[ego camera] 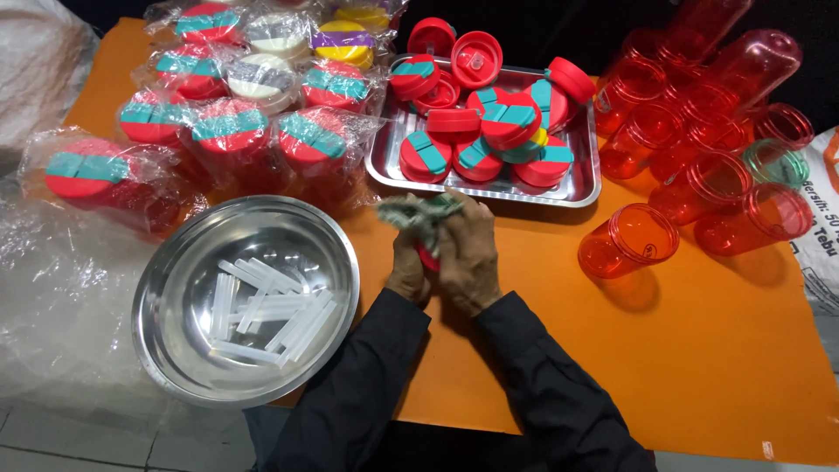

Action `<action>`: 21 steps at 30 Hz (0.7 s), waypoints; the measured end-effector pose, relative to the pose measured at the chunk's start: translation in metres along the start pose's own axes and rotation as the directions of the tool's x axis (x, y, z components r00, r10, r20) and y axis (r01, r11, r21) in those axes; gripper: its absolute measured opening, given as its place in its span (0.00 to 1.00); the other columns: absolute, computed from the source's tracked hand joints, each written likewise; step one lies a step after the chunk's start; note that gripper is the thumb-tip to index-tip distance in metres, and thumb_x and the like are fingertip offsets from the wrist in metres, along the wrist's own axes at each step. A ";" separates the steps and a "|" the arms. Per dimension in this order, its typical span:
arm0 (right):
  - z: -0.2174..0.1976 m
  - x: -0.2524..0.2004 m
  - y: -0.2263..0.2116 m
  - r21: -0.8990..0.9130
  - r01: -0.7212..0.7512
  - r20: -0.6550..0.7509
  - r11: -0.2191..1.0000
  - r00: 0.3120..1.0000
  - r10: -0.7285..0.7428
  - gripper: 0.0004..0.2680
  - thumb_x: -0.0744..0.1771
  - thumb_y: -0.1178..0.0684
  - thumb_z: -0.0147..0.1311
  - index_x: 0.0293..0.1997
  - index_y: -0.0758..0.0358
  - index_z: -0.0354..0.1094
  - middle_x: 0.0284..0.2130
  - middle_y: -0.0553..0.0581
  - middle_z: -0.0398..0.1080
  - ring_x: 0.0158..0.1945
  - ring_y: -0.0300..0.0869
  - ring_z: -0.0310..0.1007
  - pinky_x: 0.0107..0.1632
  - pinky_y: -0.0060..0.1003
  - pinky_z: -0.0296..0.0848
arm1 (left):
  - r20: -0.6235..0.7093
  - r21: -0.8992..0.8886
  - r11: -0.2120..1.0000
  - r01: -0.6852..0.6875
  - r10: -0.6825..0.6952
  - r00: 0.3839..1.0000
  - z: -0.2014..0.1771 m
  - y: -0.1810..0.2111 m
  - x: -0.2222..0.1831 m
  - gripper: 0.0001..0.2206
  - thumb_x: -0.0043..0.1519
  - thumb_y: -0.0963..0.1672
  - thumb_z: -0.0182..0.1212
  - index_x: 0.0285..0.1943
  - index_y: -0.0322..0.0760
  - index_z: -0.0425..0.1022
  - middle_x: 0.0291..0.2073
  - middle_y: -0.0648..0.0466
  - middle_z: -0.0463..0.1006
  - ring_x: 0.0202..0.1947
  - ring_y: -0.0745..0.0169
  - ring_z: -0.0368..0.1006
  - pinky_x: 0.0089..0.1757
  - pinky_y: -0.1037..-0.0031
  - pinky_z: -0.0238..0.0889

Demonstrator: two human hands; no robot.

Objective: Assembling plastic containers by cleaning the parts with a cloth, inserting a straw, and snapping the lid into place.

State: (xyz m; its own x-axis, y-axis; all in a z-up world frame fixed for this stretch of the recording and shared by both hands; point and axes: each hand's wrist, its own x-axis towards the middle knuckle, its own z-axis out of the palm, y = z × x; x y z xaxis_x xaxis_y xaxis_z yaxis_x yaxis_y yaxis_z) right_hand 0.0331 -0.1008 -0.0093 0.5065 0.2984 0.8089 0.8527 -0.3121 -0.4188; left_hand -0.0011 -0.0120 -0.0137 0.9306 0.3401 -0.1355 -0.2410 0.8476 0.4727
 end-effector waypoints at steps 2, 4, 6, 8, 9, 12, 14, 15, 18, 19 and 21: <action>-0.006 -0.002 0.000 0.147 -0.216 0.044 0.965 0.976 0.212 0.06 0.72 0.55 0.47 0.47 0.64 0.70 0.55 0.66 0.69 0.59 0.61 0.71 0.65 0.59 0.61 | 0.017 0.004 1.000 -0.013 0.013 1.000 -0.004 0.000 0.007 0.20 0.67 0.54 0.55 0.39 0.36 0.81 0.36 0.43 0.84 0.38 0.54 0.82 0.48 0.66 0.76; -0.012 -0.005 0.000 0.274 -0.427 0.122 0.862 0.904 0.409 0.08 0.73 0.54 0.44 0.48 0.67 0.68 0.50 0.69 0.71 0.56 0.63 0.72 0.63 0.61 0.63 | 0.030 0.009 1.000 -0.021 0.021 0.999 -0.009 -0.002 0.014 0.20 0.68 0.54 0.53 0.38 0.36 0.82 0.36 0.42 0.84 0.38 0.53 0.82 0.48 0.66 0.75; -0.018 -0.009 -0.002 0.241 -0.451 0.148 0.860 0.892 0.426 0.11 0.74 0.52 0.39 0.51 0.66 0.69 0.47 0.69 0.72 0.53 0.64 0.73 0.58 0.61 0.68 | -0.112 0.050 0.998 -0.040 0.046 0.993 -0.016 -0.006 0.019 0.22 0.66 0.55 0.52 0.37 0.35 0.81 0.32 0.39 0.84 0.34 0.51 0.83 0.46 0.67 0.77; -0.007 -0.031 0.021 0.164 -0.329 0.098 0.930 0.944 0.316 0.08 0.73 0.55 0.42 0.48 0.66 0.69 0.45 0.68 0.71 0.50 0.65 0.73 0.57 0.59 0.70 | -0.068 0.063 0.997 -0.045 0.049 0.996 0.001 0.010 0.010 0.22 0.67 0.55 0.51 0.38 0.35 0.82 0.33 0.40 0.84 0.34 0.52 0.83 0.45 0.68 0.77; -0.002 -0.043 0.032 0.077 -0.206 0.062 0.976 0.978 0.201 0.06 0.72 0.59 0.45 0.45 0.66 0.69 0.42 0.67 0.70 0.47 0.65 0.72 0.55 0.57 0.72 | -0.028 0.073 0.996 -0.045 0.047 0.998 0.009 0.017 0.003 0.22 0.68 0.54 0.51 0.38 0.35 0.83 0.35 0.40 0.85 0.35 0.52 0.82 0.44 0.68 0.77; -0.014 -0.002 -0.007 0.031 0.122 0.006 0.992 0.992 -0.122 0.05 0.68 0.55 0.54 0.44 0.64 0.75 0.55 0.64 0.70 0.58 0.59 0.73 0.64 0.55 0.64 | 0.146 0.187 0.982 -0.038 0.010 0.989 -0.056 -0.013 0.045 0.19 0.70 0.51 0.51 0.37 0.33 0.80 0.29 0.48 0.84 0.31 0.62 0.82 0.41 0.75 0.77; -0.019 0.009 -0.014 0.106 0.098 0.011 0.989 0.995 -0.100 0.05 0.69 0.56 0.53 0.43 0.63 0.74 0.53 0.63 0.71 0.57 0.58 0.73 0.66 0.54 0.62 | 0.310 0.270 0.951 -0.149 0.061 0.949 -0.076 -0.029 0.062 0.17 0.59 0.52 0.64 0.41 0.33 0.80 0.31 0.43 0.84 0.35 0.60 0.82 0.43 0.73 0.76; -0.021 0.012 -0.019 0.180 0.067 0.020 0.981 0.997 -0.071 0.05 0.69 0.57 0.52 0.41 0.63 0.74 0.50 0.62 0.71 0.57 0.58 0.73 0.68 0.53 0.59 | 0.464 0.334 0.905 -0.264 0.086 0.882 -0.087 -0.038 0.069 0.23 0.48 0.52 0.77 0.44 0.33 0.81 0.33 0.38 0.83 0.38 0.59 0.81 0.44 0.70 0.75; -0.019 -0.010 0.007 0.239 -0.380 0.133 0.894 0.924 0.358 0.08 0.73 0.53 0.43 0.47 0.61 0.71 0.42 0.65 0.72 0.50 0.64 0.74 0.57 0.56 0.70 | 0.347 0.215 0.968 -0.132 0.051 0.936 -0.018 -0.005 0.020 0.18 0.68 0.49 0.51 0.38 0.28 0.79 0.29 0.38 0.82 0.28 0.53 0.81 0.38 0.67 0.77; -0.021 -0.007 0.004 0.241 -0.377 0.132 0.894 0.926 0.354 0.08 0.73 0.53 0.43 0.47 0.61 0.71 0.42 0.65 0.72 0.50 0.64 0.74 0.57 0.56 0.70 | 0.349 0.215 0.967 -0.137 0.054 0.936 -0.008 -0.005 0.013 0.18 0.68 0.49 0.51 0.38 0.28 0.79 0.29 0.38 0.82 0.28 0.53 0.81 0.38 0.67 0.77; -0.025 -0.001 -0.003 0.176 -0.473 0.152 0.863 0.880 0.451 0.10 0.74 0.51 0.41 0.52 0.61 0.70 0.44 0.68 0.74 0.52 0.66 0.74 0.54 0.58 0.72 | 0.109 -0.048 0.997 0.065 -0.059 0.992 0.012 -0.004 -0.001 0.18 0.65 0.52 0.55 0.46 0.34 0.79 0.37 0.39 0.83 0.38 0.50 0.81 0.45 0.64 0.76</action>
State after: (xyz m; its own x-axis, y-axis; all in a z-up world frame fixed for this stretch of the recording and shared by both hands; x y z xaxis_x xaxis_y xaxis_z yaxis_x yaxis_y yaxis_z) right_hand 0.0267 -0.1227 0.0021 0.8493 0.2592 0.4598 0.5190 -0.2515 -0.8169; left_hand 0.0025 -0.0202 -0.0048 0.9677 0.2430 -0.0676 -0.1932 0.8864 0.4207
